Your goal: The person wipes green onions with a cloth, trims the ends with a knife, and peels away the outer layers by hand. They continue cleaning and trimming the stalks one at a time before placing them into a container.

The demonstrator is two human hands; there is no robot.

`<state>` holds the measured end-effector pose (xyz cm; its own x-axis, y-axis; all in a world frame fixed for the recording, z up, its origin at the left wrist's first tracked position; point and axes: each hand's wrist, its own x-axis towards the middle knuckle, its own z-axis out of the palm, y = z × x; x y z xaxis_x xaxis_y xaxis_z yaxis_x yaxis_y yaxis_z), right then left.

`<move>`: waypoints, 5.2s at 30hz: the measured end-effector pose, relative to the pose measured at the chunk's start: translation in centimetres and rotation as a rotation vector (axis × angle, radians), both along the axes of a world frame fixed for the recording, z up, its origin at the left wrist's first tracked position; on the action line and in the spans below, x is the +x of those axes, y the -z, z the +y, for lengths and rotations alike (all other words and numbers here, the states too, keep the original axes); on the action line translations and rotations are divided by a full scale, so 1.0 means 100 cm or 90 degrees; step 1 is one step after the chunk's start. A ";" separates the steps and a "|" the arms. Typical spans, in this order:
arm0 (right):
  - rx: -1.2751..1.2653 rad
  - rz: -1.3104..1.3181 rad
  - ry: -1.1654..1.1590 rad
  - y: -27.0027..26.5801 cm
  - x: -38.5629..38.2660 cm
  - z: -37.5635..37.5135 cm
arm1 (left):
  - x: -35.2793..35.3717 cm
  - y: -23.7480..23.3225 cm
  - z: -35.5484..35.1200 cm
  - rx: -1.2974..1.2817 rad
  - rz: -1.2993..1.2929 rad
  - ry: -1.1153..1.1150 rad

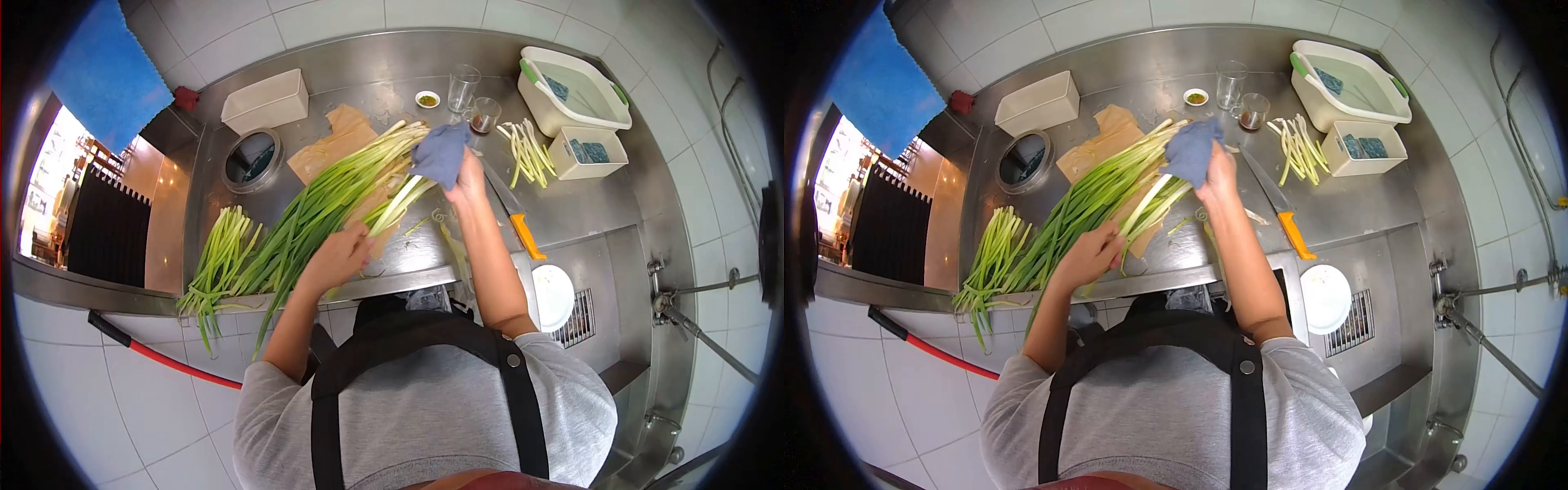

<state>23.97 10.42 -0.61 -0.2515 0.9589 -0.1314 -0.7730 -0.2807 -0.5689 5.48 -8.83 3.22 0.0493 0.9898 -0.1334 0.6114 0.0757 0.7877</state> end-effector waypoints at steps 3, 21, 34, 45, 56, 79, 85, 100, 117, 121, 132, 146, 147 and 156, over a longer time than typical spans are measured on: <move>-0.040 -0.125 -0.056 -0.004 -0.033 -0.036 | 0.026 0.026 0.024 -0.058 -0.278 -0.077; -0.099 0.033 -0.264 0.025 -0.051 -0.022 | 0.023 0.035 0.022 0.089 -0.050 -0.161; -0.131 0.056 -0.170 0.045 -0.064 -0.015 | 0.043 0.041 0.019 0.151 -0.051 -0.208; -0.103 0.027 0.216 0.041 0.007 0.094 | 0.013 0.042 -0.048 0.097 -0.069 -0.302; 0.428 -0.779 -0.244 0.007 0.035 -0.029 | -0.006 0.016 -0.024 0.064 -0.204 -0.310; 0.026 -0.165 -0.144 -0.015 -0.047 -0.099 | 0.035 0.021 0.035 0.305 -0.020 -0.137; 0.057 -0.033 0.010 -0.053 -0.006 -0.029 | 0.026 0.008 0.006 0.187 -0.093 -0.064; -0.005 -0.002 -0.052 -0.075 0.013 -0.046 | 0.014 -0.018 -0.010 0.132 -0.111 -0.003; 0.289 -1.302 -0.012 0.049 0.048 0.030 | -0.036 -0.038 -0.037 0.176 0.009 -0.178; -0.146 -1.559 -0.132 0.057 0.131 0.004 | -0.006 -0.009 -0.033 0.069 -0.003 -0.071; 0.266 -1.239 -0.317 0.072 0.080 -0.055 | 0.025 0.009 0.027 0.150 -0.069 -0.006; -0.060 -1.430 -0.070 0.114 0.221 -0.037 | 0.092 0.123 0.054 0.175 -0.043 0.168; -0.005 -1.415 -0.022 0.113 0.231 -0.043 | 0.095 0.123 0.054 0.175 -0.043 0.168; -0.146 -0.963 0.068 0.016 0.205 -0.216 | 0.137 0.138 0.039 0.214 -0.208 0.099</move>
